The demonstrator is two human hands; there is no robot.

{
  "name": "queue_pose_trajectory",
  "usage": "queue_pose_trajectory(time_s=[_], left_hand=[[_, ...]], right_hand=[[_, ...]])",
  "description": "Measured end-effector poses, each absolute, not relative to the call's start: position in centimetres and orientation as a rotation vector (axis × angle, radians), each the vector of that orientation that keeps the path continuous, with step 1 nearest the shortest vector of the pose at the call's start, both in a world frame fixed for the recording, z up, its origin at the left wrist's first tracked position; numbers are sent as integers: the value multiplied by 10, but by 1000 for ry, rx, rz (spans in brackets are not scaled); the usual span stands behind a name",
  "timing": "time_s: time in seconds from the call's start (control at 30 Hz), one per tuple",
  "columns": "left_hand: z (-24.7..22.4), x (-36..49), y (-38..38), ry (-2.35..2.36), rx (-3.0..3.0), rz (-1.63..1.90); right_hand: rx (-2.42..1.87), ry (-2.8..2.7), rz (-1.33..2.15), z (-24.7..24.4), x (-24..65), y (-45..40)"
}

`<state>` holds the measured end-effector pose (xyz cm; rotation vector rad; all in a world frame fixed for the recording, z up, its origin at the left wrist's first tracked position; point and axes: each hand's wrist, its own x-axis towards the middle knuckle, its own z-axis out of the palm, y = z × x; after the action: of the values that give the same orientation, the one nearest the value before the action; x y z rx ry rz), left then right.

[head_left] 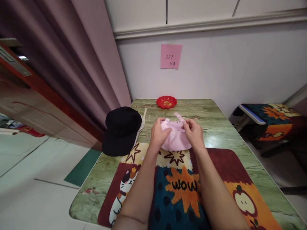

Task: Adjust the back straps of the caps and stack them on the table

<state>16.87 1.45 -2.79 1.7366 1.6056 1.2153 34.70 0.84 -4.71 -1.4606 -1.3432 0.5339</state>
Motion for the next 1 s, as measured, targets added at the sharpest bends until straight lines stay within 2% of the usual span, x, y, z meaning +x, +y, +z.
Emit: queue_pose_trajectory(time_s=[0.23,0.37,0.63,1.0], left_hand=[[-29,149,12,1301,1565,1373],[-23,153,8,1185,1624,1363],[-7,163,-3,1126,1658,1472],[-10,168,-6,1209,1948,1394]], right_hand=[[-1256,-1144,798,-34,351,7],[-1232,-1110,827,-23,348,2],[-1164,-1153,799,-14,337,-3],[-1080,-1188,1012,-8,321,-9]])
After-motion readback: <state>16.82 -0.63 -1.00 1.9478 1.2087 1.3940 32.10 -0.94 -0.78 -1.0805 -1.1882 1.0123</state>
